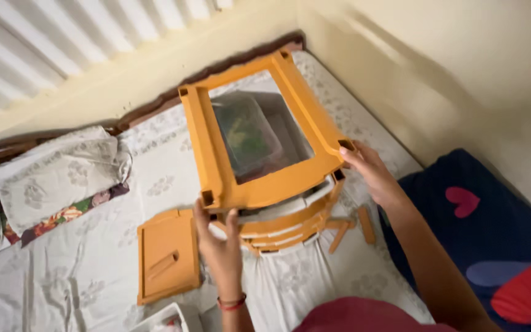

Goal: The person disassembles a stacked orange plastic storage unit on a bed. They remove the top lid, then pull out each drawer one by one, placing them on the bed. Finally, they remove the frame pieces and set them aside.

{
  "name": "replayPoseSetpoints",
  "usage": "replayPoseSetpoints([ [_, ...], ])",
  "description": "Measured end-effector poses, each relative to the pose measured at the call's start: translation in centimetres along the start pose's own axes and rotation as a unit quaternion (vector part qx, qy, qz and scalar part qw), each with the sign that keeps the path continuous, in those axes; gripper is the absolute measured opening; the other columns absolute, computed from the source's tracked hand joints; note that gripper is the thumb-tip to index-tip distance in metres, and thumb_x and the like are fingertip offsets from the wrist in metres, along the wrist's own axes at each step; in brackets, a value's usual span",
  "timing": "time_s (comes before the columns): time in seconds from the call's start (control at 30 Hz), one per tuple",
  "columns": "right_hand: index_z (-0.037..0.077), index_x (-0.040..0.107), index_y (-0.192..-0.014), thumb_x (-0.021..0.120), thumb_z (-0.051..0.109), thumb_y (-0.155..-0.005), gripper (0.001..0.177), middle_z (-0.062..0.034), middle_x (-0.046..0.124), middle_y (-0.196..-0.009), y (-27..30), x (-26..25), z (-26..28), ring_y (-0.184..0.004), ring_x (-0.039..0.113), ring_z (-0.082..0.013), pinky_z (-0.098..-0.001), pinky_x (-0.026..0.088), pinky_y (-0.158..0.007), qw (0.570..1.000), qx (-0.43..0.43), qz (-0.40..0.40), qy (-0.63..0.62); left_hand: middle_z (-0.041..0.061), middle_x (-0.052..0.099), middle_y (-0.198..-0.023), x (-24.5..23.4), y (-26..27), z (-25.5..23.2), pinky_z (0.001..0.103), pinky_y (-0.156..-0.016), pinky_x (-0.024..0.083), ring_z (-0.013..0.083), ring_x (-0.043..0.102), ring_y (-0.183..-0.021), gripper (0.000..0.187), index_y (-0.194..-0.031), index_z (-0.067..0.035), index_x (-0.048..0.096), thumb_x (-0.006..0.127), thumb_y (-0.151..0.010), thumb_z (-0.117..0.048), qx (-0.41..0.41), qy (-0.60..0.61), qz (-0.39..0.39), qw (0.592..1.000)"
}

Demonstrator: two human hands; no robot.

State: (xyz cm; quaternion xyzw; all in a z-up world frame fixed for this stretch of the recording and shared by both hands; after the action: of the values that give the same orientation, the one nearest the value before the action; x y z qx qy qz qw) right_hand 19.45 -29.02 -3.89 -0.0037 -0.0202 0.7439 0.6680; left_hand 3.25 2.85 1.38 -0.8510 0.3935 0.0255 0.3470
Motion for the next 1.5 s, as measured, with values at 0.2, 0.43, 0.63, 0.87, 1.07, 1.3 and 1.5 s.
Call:
replayPoseSetpoints([
  [0.2,0.005,0.059,-0.135,0.06,0.039,-0.098,0.05,-0.0037,0.065,-0.125,-1.2,1.2,1.1,-0.118,0.057,-0.0146,-0.0335,0.042,-0.1,0.996,-0.06,-0.013,-0.071,0.018,0.063,-0.137,-0.7,-2.4,3.9,0.03,-0.103,0.05,0.0193,0.062,-0.122,0.056,-0.15,0.007,0.046,0.063,-0.101,-0.015,-0.233,0.338,-0.077,0.909],
  [0.43,0.004,0.042,-0.149,0.059,0.031,-0.1,0.059,-0.0062,0.053,-0.142,-1.1,6.5,-1.3,-0.134,0.047,-0.0164,-0.0343,0.035,-0.113,0.972,-0.12,0.056,-0.194,0.012,0.062,-0.133,-1.8,-2.8,4.7,0.029,-0.099,0.048,0.0158,0.061,-0.114,0.06,-0.149,0.007,0.045,0.067,-0.095,-0.007,-0.204,0.346,-0.152,0.903],
  [0.63,0.004,0.037,-0.155,0.058,0.033,-0.101,0.065,-0.0088,0.049,-0.147,0.7,9.3,-1.4,-0.139,0.044,-0.0219,-0.0386,0.034,-0.116,0.979,-0.143,0.116,-0.089,0.008,0.067,-0.122,-6.0,0.9,9.9,0.032,-0.097,0.051,0.0168,0.064,-0.111,0.04,-0.134,0.005,0.058,0.064,-0.098,-0.013,-0.315,0.412,-0.083,0.851],
  [0.87,0.006,0.031,-0.158,0.058,0.038,-0.101,0.07,-0.0136,0.041,-0.156,3.7,15.5,0.7,-0.149,0.035,-0.0263,-0.0433,0.029,-0.12,0.96,-0.123,0.248,0.031,0.009,0.064,-0.125,-13.4,6.7,13.5,0.038,-0.098,0.053,0.0208,0.063,-0.114,0.028,-0.128,-0.001,0.059,0.062,-0.105,-0.016,-0.315,0.453,-0.147,0.821],
  [1.07,0.004,0.031,-0.157,0.053,0.047,-0.104,0.072,-0.0235,0.025,-0.167,4.9,21.4,2.8,-0.155,0.023,-0.0387,-0.0535,0.026,-0.122,0.822,-0.344,0.255,0.376,0.009,0.064,-0.132,-20.1,10.9,14.8,0.04,-0.104,0.053,0.0231,0.063,-0.123,0.03,-0.128,-0.005,0.057,0.06,-0.104,-0.022,-0.264,0.504,-0.253,0.782],
  [1.3,0.005,0.046,-0.15,0.047,0.056,-0.104,0.069,-0.0185,0.059,-0.142,5.9,22.0,3.1,-0.129,0.059,-0.0352,-0.045,0.05,-0.101,0.798,-0.294,0.247,0.465,0.01,0.059,-0.137,-23.9,17.3,21.2,0.041,-0.107,0.054,0.0219,0.063,-0.126,0.039,-0.135,-0.004,0.053,0.062,-0.103,-0.025,-0.229,0.462,-0.357,0.779],
  [1.5,0.005,0.053,-0.144,0.043,0.057,-0.103,0.067,-0.019,0.068,-0.13,5.5,22.3,1.9,-0.109,0.069,-0.0361,-0.0452,0.056,-0.082,0.775,-0.256,0.254,0.519,0.012,0.06,-0.126,-24.7,22.3,32.4,0.045,-0.095,0.06,0.027,0.064,-0.114,0.036,-0.132,-0.008,0.052,0.063,-0.102,-0.023,-0.361,0.321,-0.385,0.786],
])
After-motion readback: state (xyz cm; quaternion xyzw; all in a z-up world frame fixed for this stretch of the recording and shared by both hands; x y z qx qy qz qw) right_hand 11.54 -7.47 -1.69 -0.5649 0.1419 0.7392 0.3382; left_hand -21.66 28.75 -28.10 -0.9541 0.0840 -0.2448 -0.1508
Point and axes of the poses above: each hand's wrist, its own y-axis away from the middle knuckle, its own x-axis out of the palm, z = x × y, the point moved 4 cm from there along -y, towards the middle knuckle
